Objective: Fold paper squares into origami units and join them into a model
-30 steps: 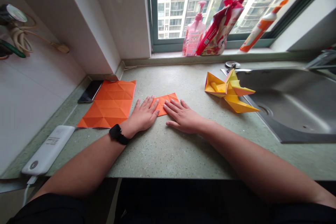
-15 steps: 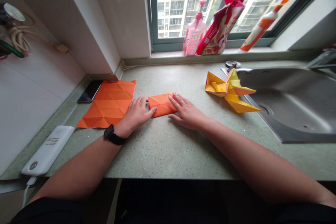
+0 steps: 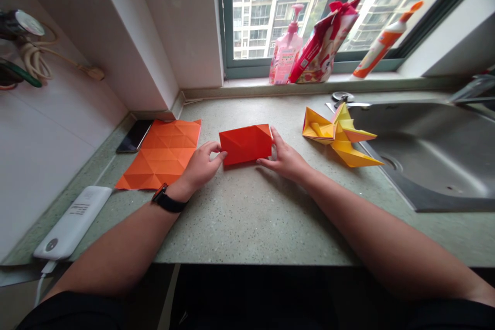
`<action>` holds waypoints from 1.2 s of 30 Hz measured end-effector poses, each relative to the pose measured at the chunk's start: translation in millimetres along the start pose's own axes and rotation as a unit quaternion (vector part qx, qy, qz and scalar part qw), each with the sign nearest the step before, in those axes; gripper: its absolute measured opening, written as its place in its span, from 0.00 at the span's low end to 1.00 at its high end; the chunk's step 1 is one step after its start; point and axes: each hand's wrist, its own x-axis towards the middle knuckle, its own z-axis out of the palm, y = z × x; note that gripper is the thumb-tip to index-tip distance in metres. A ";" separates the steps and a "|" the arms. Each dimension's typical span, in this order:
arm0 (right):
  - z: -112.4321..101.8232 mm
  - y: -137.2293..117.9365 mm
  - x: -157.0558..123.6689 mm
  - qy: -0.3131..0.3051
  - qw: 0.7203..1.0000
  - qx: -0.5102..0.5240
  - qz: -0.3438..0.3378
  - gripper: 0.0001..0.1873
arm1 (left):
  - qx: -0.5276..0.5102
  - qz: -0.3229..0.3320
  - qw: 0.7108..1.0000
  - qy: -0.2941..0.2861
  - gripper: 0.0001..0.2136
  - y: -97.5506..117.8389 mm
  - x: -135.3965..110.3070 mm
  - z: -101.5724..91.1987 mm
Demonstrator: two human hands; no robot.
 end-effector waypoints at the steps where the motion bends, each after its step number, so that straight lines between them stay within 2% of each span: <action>1: -1.4 -0.5 1.0 0.004 1.000 0.020 -0.005 0.58 | -0.018 0.000 1.000 0.005 0.08 0.0 0.2 -0.2; 5: -9.4 -3.1 6.1 0.021 0.995 0.085 -0.053 0.31 | -0.099 0.001 0.995 0.029 0.09 0.2 -0.1 1.0; 7: -14.6 -7.8 6.4 0.039 0.989 0.127 -0.071 0.23 | -0.147 0.000 0.988 0.044 0.12 2.6 -1.6 0.4; 9: -20.0 -16.4 3.9 0.043 0.976 0.194 -0.086 0.19 | -0.197 -0.001 0.979 0.060 0.14 8.0 -4.7 -2.3; 11: -25.1 -27.6 -1.1 0.016 0.952 0.293 -0.085 0.20 | -0.236 -0.006 0.969 0.075 0.16 15.9 -9.2 -6.2; 13: -29.0 -38.6 -6.3 -0.026 0.916 0.396 -0.056 0.25 | -0.257 -0.016 0.962 0.091 0.17 23.4 -13.5 -9.8; 16: -30.9 -46.3 -9.7 -0.042 0.882 0.469 -0.001 0.27 | -0.276 -0.035 0.955 0.099 0.16 27.3 -15.3 -11.0; 21: -26.5 -32.9 -1.1 -0.054 0.896 0.433 0.081 0.24 | -0.280 -0.090 0.955 0.044 0.17 14.3 -6.0 -3.7; 25: -23.5 -25.2 3.3 -0.084 0.896 0.429 0.078 0.22 | -0.324 -0.113 0.939 0.018 0.19 8.5 -1.1 0.3; 27: -22.2 -25.9 2.9 -0.099 0.890 0.438 0.075 0.22 | -0.336 -0.115 0.934 0.026 0.20 8.8 -1.0 0.8; 33: -19.2 -26.8 2.1 -0.114 0.881 0.451 0.092 0.20 | -0.306 -0.101 0.945 0.061 0.22 7.4 -2.4 1.3; 36: -20.9 -25.2 3.2 -0.106 0.876 0.460 0.102 0.21 | -0.337 -0.118 0.934 0.009 0.20 6.2 -2.7 1.0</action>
